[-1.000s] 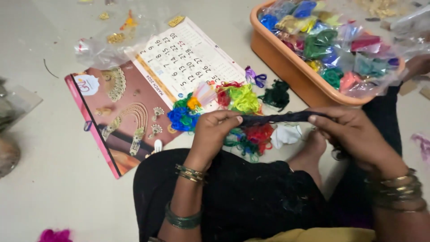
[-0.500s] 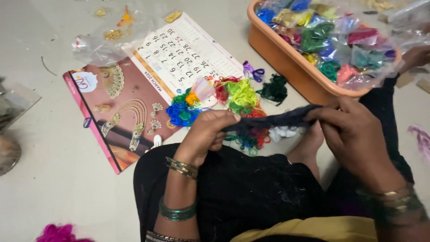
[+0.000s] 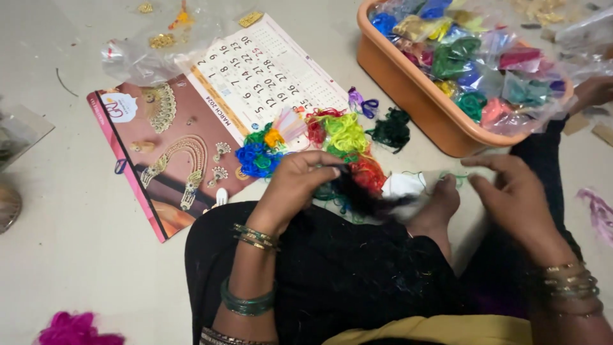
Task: The person sits on the floor and ties black thread around bundles of colorful wool yarn, wrapping and securing each bundle by hand on their lap. They then pick up and separate red yarn strands, continuing to handle the yarn bundles.
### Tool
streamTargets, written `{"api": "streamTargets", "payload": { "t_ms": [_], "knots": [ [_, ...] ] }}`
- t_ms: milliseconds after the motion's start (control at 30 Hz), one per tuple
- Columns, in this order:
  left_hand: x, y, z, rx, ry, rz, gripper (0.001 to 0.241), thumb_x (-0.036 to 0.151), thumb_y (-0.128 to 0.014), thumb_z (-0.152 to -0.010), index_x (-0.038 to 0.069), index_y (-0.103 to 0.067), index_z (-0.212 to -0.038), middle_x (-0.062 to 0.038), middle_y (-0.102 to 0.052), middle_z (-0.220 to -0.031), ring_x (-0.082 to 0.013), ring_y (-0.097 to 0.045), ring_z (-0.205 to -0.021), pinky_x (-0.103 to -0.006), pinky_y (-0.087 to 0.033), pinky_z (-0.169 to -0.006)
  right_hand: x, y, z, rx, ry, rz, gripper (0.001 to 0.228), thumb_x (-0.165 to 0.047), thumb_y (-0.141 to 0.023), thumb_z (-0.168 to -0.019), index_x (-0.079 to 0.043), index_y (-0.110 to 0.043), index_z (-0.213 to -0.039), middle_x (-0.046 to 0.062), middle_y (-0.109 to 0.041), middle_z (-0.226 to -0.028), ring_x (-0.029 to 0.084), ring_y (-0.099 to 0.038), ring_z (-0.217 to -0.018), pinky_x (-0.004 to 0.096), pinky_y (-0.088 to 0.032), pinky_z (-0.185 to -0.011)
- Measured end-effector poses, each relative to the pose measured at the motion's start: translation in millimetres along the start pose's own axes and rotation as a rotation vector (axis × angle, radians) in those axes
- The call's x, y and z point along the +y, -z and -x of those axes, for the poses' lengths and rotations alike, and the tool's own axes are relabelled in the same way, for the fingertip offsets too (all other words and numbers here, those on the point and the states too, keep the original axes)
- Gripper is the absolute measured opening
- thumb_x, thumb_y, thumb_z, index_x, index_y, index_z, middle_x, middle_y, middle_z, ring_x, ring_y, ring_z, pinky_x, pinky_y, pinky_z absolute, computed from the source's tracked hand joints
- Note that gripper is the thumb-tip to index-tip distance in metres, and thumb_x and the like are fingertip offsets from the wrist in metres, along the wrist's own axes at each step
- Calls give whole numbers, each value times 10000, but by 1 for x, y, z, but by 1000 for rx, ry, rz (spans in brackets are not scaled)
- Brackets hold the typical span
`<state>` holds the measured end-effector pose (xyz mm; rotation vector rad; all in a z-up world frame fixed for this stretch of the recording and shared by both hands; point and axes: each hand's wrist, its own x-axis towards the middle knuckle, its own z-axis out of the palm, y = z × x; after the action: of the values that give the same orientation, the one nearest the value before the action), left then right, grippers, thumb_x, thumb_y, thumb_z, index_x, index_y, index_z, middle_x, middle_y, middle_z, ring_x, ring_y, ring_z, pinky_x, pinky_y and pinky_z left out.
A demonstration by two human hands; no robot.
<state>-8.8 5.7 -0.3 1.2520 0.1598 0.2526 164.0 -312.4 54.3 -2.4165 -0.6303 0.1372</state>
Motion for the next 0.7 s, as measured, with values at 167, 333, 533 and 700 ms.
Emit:
{"api": "streamTargets", "payload": {
  "t_ms": [167,333,533,700],
  "knots": [
    [7,-19,4,-125,77,-153,184,115,-687,-937,8,-779,-1054,4,-743,-889,-40,-620,-785,-211,-502,-730,-83,-38,10,-342,218,-473,413,-116,-657,-920,-79,-643,-1331,28,-685,-1291,125,-632,-1160,287,-499,-997],
    [7,-19,7,-175,69,-10,193,124,-674,-951,-4,-769,-1060,0,-760,-932,-42,-651,-834,-215,-533,-770,-90,-79,9,-567,247,-606,402,-174,-722,-920,-16,-650,-1283,30,-658,-1194,113,-588,-1106,280,-445,-957],
    [8,-24,4,-125,60,-196,190,87,-747,-894,14,-749,-1069,-3,-737,-895,-49,-620,-760,-215,-502,-676,-101,-63,13,-312,-172,-544,258,-172,-717,-947,-47,-819,-1148,10,-769,-836,78,-574,-630,250,-427,-598],
    [3,-33,1,-178,-35,-98,124,80,-705,-914,1,-782,-971,-12,-758,-824,-53,-646,-732,-220,-531,-686,-107,-66,21,-125,142,-549,194,-109,-688,-993,-47,-789,-1147,-8,-646,-720,7,-532,-598,180,-410,-536]
  ]
}}
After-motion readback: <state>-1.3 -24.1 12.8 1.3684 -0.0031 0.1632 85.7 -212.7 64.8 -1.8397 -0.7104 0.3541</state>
